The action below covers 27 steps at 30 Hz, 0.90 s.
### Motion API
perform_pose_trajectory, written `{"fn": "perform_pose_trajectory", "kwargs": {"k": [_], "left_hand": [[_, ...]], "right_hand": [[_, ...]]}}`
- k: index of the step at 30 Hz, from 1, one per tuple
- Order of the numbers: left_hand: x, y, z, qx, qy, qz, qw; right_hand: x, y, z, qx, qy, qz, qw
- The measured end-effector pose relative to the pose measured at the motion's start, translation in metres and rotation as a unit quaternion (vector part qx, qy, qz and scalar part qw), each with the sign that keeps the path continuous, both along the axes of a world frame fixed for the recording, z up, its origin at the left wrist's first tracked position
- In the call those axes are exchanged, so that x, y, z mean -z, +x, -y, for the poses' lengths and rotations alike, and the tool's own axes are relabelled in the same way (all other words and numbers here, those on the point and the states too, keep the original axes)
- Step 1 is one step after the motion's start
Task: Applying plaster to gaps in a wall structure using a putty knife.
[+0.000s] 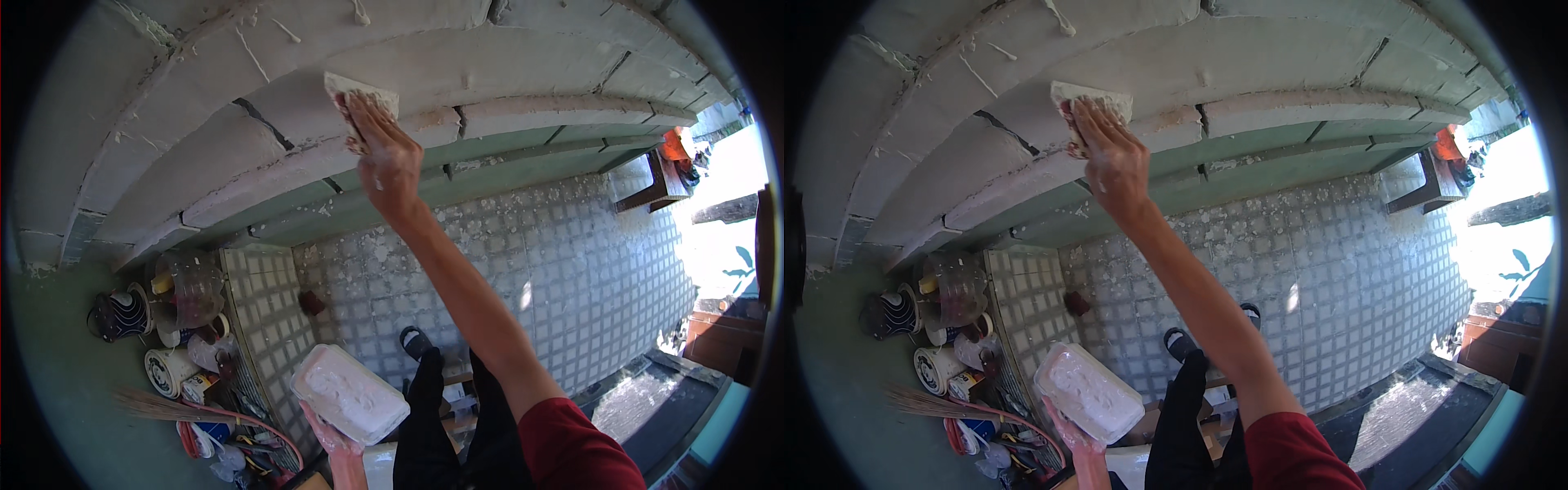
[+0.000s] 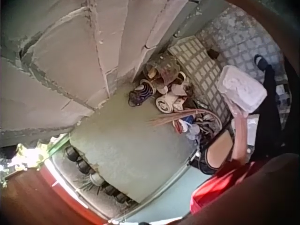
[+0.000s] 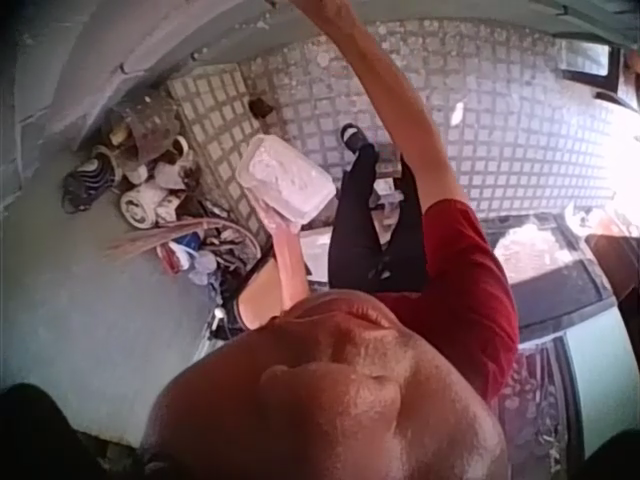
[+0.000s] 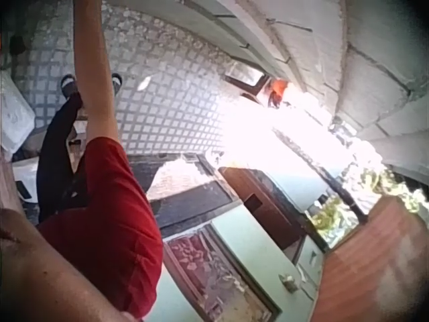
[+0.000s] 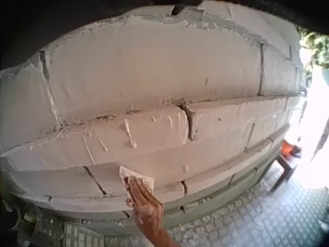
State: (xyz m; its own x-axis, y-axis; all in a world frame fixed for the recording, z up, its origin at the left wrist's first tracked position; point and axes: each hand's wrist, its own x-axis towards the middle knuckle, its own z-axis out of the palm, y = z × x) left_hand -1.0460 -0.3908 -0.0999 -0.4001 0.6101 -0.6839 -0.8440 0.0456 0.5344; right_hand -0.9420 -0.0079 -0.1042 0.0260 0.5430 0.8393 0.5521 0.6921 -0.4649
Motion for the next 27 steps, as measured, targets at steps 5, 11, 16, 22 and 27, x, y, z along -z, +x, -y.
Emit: {"fn": "perform_pose_trajectory", "kwargs": {"k": [5,11,16,22,27], "left_hand": [[0.001,-0.003,0.004,0.001,0.002,0.008,1.000],[0.002,0.003,0.008,0.011,0.009,0.004,1.000],[-0.002,0.005,0.004,0.016,0.008,-0.002,1.000],[0.001,0.000,0.006,-0.003,0.001,-0.002,1.000],[0.000,0.008,0.001,0.004,-0.007,0.009,1.000]], "right_hand": [[0.012,0.100,-0.008,0.145,-0.074,-0.265,0.950],[-0.004,0.113,-0.053,0.187,0.010,-0.228,0.956],[-0.018,0.037,-0.019,0.122,0.021,-0.141,0.982],[-0.007,0.077,-0.015,0.124,-0.061,-0.171,0.976],[-0.015,0.103,-0.042,0.120,-0.062,-0.323,0.937]]}}
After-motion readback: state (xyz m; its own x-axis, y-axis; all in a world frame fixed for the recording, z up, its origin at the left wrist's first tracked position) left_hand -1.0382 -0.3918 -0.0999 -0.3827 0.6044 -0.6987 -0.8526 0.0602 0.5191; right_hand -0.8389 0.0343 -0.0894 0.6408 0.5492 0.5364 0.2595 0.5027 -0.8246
